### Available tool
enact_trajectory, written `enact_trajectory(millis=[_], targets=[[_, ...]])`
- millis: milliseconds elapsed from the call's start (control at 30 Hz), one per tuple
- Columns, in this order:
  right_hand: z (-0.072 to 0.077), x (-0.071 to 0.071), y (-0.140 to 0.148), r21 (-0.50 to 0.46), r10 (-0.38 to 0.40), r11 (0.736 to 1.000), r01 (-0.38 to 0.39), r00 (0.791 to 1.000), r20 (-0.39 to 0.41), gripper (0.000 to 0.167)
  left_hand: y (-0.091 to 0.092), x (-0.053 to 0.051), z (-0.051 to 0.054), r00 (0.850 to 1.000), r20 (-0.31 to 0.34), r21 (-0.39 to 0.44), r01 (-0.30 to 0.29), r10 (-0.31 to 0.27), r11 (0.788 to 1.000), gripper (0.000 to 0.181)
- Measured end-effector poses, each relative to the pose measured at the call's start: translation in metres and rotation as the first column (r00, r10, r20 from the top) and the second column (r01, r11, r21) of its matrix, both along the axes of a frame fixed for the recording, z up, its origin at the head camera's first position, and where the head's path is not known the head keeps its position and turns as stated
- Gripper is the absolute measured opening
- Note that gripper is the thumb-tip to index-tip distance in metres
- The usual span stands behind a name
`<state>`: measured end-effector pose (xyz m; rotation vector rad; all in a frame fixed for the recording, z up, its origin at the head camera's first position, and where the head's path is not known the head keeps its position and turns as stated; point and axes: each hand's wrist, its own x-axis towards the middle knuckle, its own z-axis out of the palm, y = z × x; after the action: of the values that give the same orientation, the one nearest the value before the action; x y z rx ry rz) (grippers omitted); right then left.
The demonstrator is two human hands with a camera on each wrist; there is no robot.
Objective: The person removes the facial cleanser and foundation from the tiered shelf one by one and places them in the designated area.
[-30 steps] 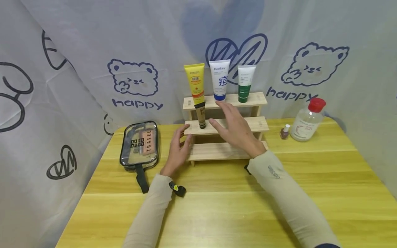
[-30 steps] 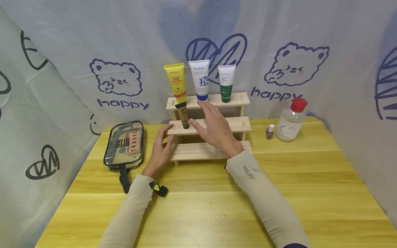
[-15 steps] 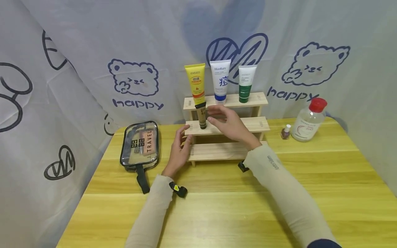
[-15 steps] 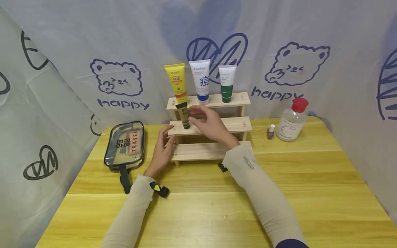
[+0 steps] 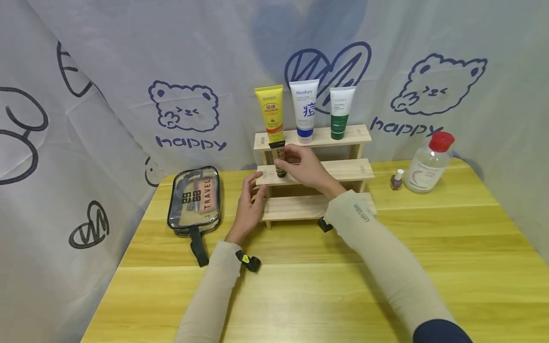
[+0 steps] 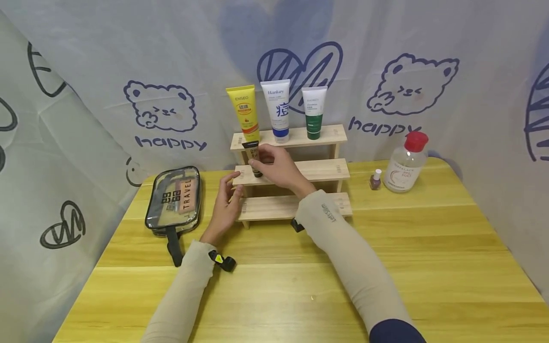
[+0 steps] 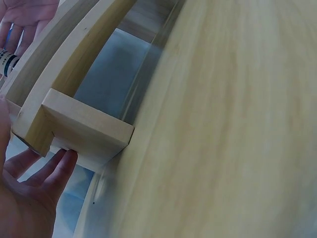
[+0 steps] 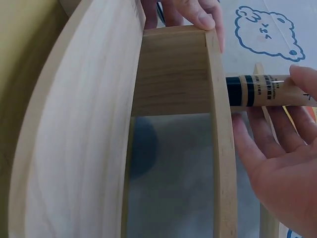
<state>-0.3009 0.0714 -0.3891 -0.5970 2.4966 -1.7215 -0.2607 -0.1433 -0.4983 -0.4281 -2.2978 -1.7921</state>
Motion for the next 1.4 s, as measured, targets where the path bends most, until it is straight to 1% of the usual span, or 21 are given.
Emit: enact_trajectory(millis=[100,400,567,667,833,1067,1300,1400], targets=[[-0.002,0.000,0.000,0.009,-0.007,1.000,0.007,1.000,-0.016,0.039,0.001,0.000,0.000,1.000,0.003,0.001,0.003,-0.003,1.000,0.045],[-0.005,0.002,0.010,-0.016,-0.051,0.999,0.050,0.997,-0.054,0.035,0.003,-0.001,-0.001,1.000,0.011,-0.002,0.005,-0.005,1.000,0.044],[-0.005,0.005,0.017,-0.034,-0.062,0.998,0.060,0.995,-0.077,0.033,0.004,-0.001,-0.001,1.000,0.021,0.015,0.007,-0.007,1.000,0.044],[-0.003,0.009,0.021,-0.044,-0.066,0.997,0.063,0.995,-0.079,0.033,0.003,0.000,0.000,1.000,0.029,0.013,0.006,-0.006,1.000,0.044],[0.001,0.015,0.030,-0.032,-0.072,0.997,0.070,0.993,-0.088,0.032,0.003,0.000,0.002,0.999,0.036,-0.001,0.002,-0.002,1.000,0.044],[0.005,0.022,0.040,-0.029,-0.070,0.997,0.067,0.991,-0.111,0.032,0.000,-0.001,0.000,1.000,0.023,0.010,-0.003,0.003,1.000,0.045],[0.007,0.031,0.055,-0.022,-0.099,0.995,0.097,0.987,-0.124,0.029,0.000,-0.001,0.001,1.000,0.014,0.014,0.004,-0.004,1.000,0.045],[0.008,0.037,0.062,-0.004,-0.108,0.994,0.109,0.986,-0.124,0.027,0.000,-0.001,0.001,1.000,0.013,0.011,0.009,-0.009,1.000,0.045]])
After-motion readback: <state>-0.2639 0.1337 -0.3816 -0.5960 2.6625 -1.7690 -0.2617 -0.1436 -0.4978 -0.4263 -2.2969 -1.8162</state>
